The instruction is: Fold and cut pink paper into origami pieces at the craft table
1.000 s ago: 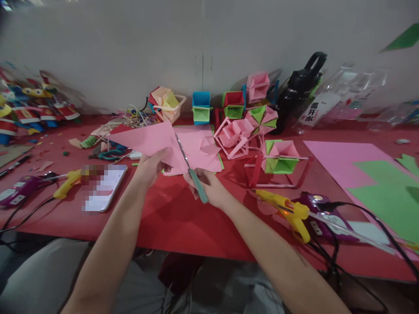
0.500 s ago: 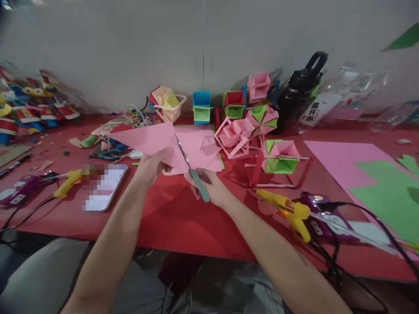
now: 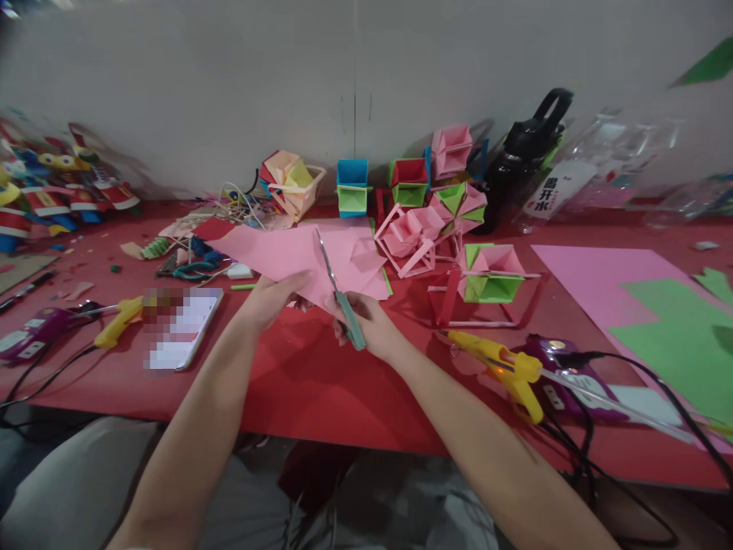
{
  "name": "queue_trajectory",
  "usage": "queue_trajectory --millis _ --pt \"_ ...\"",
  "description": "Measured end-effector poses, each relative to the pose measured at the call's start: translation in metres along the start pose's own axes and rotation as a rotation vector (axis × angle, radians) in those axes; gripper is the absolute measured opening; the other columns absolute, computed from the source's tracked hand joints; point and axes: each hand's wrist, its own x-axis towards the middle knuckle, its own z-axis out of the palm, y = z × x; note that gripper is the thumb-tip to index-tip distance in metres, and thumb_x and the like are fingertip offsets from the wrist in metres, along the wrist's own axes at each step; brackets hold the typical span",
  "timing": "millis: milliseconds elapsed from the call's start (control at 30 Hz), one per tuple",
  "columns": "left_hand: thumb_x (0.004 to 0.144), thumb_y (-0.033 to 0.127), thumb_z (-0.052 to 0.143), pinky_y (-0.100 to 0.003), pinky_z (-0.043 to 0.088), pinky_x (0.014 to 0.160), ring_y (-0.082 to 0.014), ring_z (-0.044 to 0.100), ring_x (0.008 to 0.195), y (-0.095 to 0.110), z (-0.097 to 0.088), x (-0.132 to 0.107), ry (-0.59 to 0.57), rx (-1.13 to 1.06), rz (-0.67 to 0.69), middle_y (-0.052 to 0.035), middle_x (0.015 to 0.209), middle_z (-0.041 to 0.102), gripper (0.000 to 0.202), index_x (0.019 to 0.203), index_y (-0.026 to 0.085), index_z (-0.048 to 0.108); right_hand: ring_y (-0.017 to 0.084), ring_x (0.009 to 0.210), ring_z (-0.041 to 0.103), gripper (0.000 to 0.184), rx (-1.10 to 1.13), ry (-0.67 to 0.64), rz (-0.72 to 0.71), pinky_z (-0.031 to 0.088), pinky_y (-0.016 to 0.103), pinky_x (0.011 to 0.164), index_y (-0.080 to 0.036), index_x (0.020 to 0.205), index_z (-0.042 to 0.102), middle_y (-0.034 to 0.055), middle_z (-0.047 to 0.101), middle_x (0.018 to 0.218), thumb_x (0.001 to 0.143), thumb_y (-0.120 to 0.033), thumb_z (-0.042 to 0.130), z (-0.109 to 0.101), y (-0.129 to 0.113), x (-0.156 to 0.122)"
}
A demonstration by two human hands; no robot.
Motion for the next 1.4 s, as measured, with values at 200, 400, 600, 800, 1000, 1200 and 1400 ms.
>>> queue_trajectory --millis 200,400,600,800,1000,1200,1400 --pt "0.083 0.035 0.070 -0.026 0.048 0.049 -0.0139 0.058 0.050 0.0008 -0.0003 -0.0007 -0.005 0.013 0.003 -0.0049 0.057 0.062 0.026 0.067 0.014 0.064 0.012 0.048 0.056 0.050 -0.012 -0.006 -0.007 0.046 0.026 0.051 -0.020 0.078 0.054 -0.0024 0.059 0.059 0.082 -0.067 0.070 0.0019 -0.0018 -0.0010" --pt "0.082 0.036 0.070 -0.026 0.048 0.049 -0.0140 0.057 0.049 0.0017 -0.0009 -0.0012 -0.010 0.028 0.005 -0.0052 0.057 0.063 0.028 0.066 0.015 0.064 0.012 0.050 0.057 0.049 -0.024 -0.022 -0.009 0.047 0.026 0.052 -0.020 0.080 0.055 -0.0022 0.060 0.061 0.083 -0.067 0.069 0.0017 -0.0026 -0.0031" --pt "0.081 0.036 0.072 -0.026 0.048 0.050 -0.0146 0.059 0.052 0.0025 -0.0002 -0.0019 -0.010 0.018 -0.003 -0.0047 0.059 0.062 0.026 0.069 0.014 0.064 0.012 0.051 0.058 0.049 -0.025 -0.053 -0.018 0.047 0.026 0.052 -0.020 0.080 0.055 -0.0019 0.060 0.062 0.085 -0.067 0.067 0.0001 0.0004 -0.0013" --pt "0.081 0.038 0.073 -0.026 0.048 0.049 -0.0148 0.059 0.051 0.0020 -0.0011 -0.0013 -0.024 0.019 0.000 -0.0045 0.057 0.061 0.029 0.067 0.014 0.064 0.012 0.048 0.056 0.049 -0.030 -0.036 -0.012 0.046 0.026 0.050 -0.020 0.079 0.056 -0.0023 0.059 0.057 0.083 -0.067 0.068 0.0028 -0.0009 -0.0003" --pt "0.081 0.039 0.073 -0.026 0.048 0.050 -0.0150 0.059 0.053 0.0027 -0.0007 -0.0017 -0.021 0.013 -0.004 -0.0045 0.059 0.062 0.028 0.069 0.015 0.064 0.012 0.047 0.055 0.051 -0.034 -0.046 -0.005 0.045 0.026 0.050 -0.020 0.076 0.054 -0.0026 0.058 0.055 0.082 -0.070 0.067 0.0035 -0.0027 -0.0002" --pt "0.081 0.039 0.072 -0.026 0.048 0.050 -0.0146 0.058 0.052 0.0009 -0.0017 -0.0008 -0.022 0.028 0.003 -0.0045 0.058 0.061 0.029 0.069 0.014 0.064 0.012 0.046 0.054 0.053 -0.043 -0.033 -0.001 0.044 0.026 0.050 -0.020 0.077 0.054 -0.0027 0.058 0.054 0.081 -0.071 0.067 0.0048 -0.0033 -0.0003" --pt "0.079 0.041 0.073 -0.026 0.047 0.050 -0.0141 0.058 0.052 0.0030 -0.0011 -0.0017 -0.022 0.031 -0.016 -0.0036 0.058 0.060 0.031 0.069 0.014 0.063 0.012 0.046 0.055 0.051 -0.074 -0.033 -0.014 0.041 0.026 0.049 -0.019 0.078 0.055 -0.0024 0.058 0.054 0.085 -0.069 0.065 0.0036 -0.0021 -0.0012"
